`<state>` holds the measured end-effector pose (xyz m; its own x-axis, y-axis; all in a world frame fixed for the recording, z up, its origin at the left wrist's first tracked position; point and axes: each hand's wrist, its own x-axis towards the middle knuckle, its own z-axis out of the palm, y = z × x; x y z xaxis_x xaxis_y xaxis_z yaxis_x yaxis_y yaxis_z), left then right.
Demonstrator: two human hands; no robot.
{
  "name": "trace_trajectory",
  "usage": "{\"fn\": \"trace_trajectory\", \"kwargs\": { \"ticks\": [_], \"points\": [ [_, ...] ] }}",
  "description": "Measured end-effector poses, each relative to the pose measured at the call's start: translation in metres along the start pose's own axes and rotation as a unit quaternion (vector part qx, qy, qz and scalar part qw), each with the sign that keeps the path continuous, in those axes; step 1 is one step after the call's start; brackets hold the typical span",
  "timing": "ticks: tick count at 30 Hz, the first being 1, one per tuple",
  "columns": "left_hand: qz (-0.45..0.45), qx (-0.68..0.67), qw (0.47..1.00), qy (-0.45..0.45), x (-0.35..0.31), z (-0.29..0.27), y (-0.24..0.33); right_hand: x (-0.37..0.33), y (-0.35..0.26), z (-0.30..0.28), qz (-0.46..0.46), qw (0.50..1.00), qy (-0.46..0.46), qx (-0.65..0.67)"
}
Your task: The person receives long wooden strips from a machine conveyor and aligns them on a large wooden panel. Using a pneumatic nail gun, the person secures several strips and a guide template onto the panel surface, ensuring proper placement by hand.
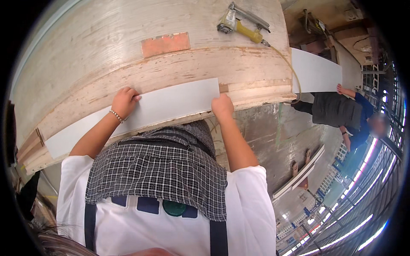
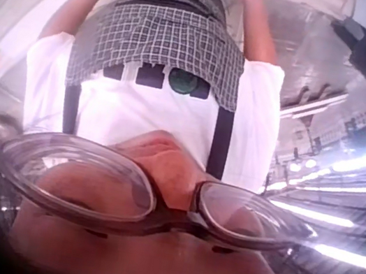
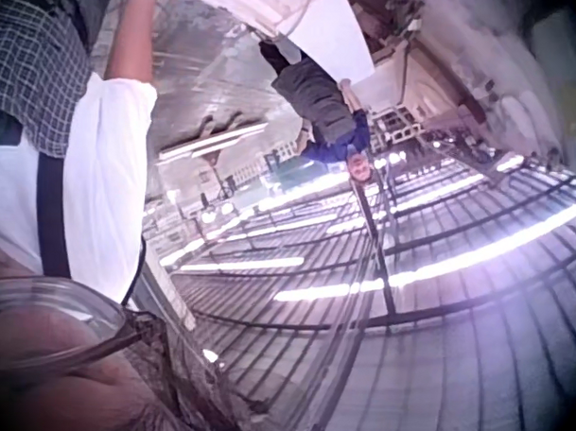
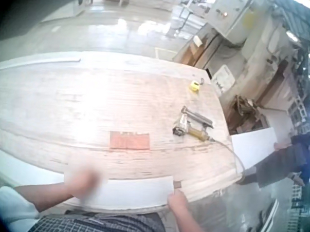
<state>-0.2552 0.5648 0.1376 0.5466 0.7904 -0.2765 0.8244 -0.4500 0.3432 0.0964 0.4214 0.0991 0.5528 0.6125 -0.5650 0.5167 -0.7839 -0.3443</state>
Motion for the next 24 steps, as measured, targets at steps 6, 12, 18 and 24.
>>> {"fn": "trace_trajectory", "kwargs": {
  "ticks": [6,12,18,24],
  "points": [
    [-0.039,-0.006,0.996,-0.082,-0.014,-0.022,-0.014,-0.045,0.001,-0.015,-0.044,0.981,-0.003,0.186],
    [-0.128,-0.041,0.976,-0.175,-0.002,-0.064,-0.04,-0.06,-0.038,-0.034,-0.107,0.967,-0.071,0.22],
    [0.052,0.015,0.993,-0.102,0.04,-0.057,0.046,-0.024,-0.111,-0.101,-0.559,0.778,0.136,-0.254],
    [0.149,0.138,0.978,0.041,0.083,-0.014,0.182,0.031,-0.095,-0.113,-0.467,0.818,-0.094,-0.323]
  ]
}}
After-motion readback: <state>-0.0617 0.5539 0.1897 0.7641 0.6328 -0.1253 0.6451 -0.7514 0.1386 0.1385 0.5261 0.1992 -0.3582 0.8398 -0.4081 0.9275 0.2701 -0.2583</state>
